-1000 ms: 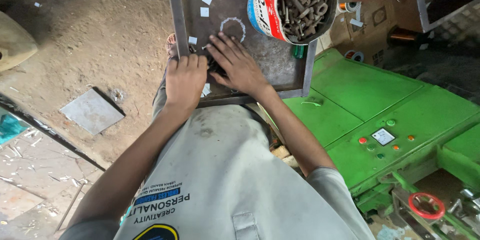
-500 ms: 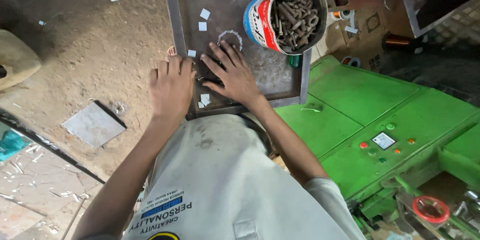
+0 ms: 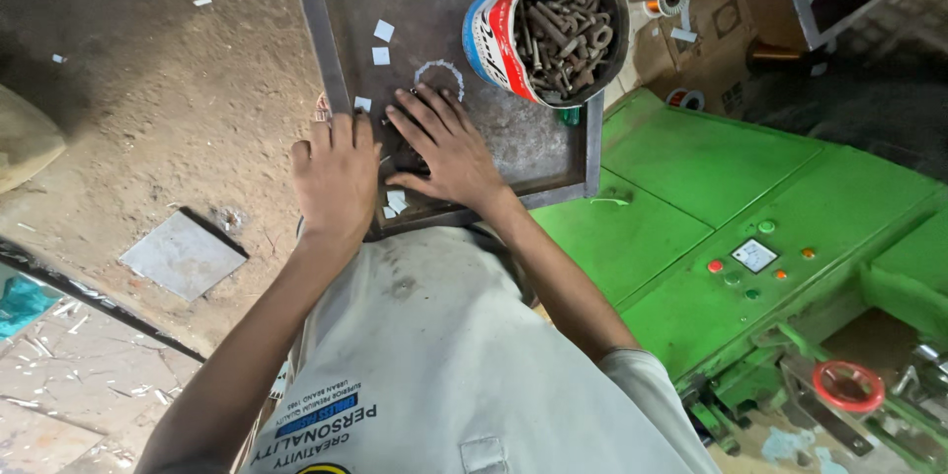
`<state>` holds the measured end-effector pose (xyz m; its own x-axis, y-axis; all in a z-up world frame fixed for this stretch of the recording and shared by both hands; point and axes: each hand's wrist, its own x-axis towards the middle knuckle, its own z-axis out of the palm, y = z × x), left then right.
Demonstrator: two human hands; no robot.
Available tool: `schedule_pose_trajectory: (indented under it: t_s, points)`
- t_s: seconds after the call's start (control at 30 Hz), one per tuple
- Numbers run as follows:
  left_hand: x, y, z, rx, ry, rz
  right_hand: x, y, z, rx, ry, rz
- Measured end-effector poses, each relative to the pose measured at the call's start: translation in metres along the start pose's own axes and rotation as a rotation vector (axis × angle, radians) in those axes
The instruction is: The person sorts a mixed pile of metal fasteners in a metal tray by hand, picking out specific pieces and placing them into a bucket. The person repeatedly scoops and transfers fasteners between the tray and the bucket.
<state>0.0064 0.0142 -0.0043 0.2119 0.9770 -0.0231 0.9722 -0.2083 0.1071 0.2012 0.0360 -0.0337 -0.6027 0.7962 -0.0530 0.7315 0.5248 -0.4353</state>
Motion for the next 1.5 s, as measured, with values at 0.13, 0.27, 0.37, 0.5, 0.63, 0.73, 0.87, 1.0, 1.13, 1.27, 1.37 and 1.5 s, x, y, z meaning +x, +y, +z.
schedule_pose_trajectory:
  t_s: [0.13,0.27,0.37,0.5,0.63,0.73,0.87,1.0,1.13,1.27,1.37,1.5]
  points:
    - [-0.002,0.003,0.003,-0.11,-0.074,0.037,-0.002,0.0,0.004,0.042,0.012,0.008]
    - [-0.009,0.008,-0.001,-0.34,-0.03,0.025,0.005,-0.006,0.01,0.034,0.066,-0.013]
    - [-0.012,-0.001,-0.007,-0.542,-0.05,-0.1,0.008,-0.009,0.017,0.046,0.101,-0.021]
    - [-0.017,-0.026,-0.02,-0.498,0.118,-0.127,0.005,-0.005,0.024,0.046,0.145,-0.097]
    - [-0.022,-0.048,-0.034,-0.508,0.15,-0.176,0.004,-0.001,0.023,0.042,0.137,-0.131]
    - [-0.028,-0.06,-0.04,-0.509,0.154,-0.21,0.002,-0.001,0.019,0.01,0.143,-0.147]
    - [-0.033,-0.062,-0.039,-0.52,0.128,-0.247,0.004,0.002,0.015,-0.098,0.176,-0.215]
    - [-0.039,-0.053,-0.038,-0.578,0.112,-0.244,0.011,0.004,0.013,-0.22,0.219,-0.276]
    - [-0.038,-0.044,-0.042,-0.634,0.083,-0.244,0.021,0.007,0.007,-0.301,0.311,-0.302]
    - [-0.044,-0.04,-0.047,-0.649,0.096,-0.23,0.03,0.009,0.006,-0.356,0.364,-0.294]
    - [-0.051,-0.039,-0.049,-0.653,0.1,-0.235,0.036,0.012,0.009,-0.31,0.39,-0.26]
    - [-0.06,-0.038,-0.052,-0.635,0.094,-0.262,0.039,0.011,0.004,-0.121,0.444,-0.095]
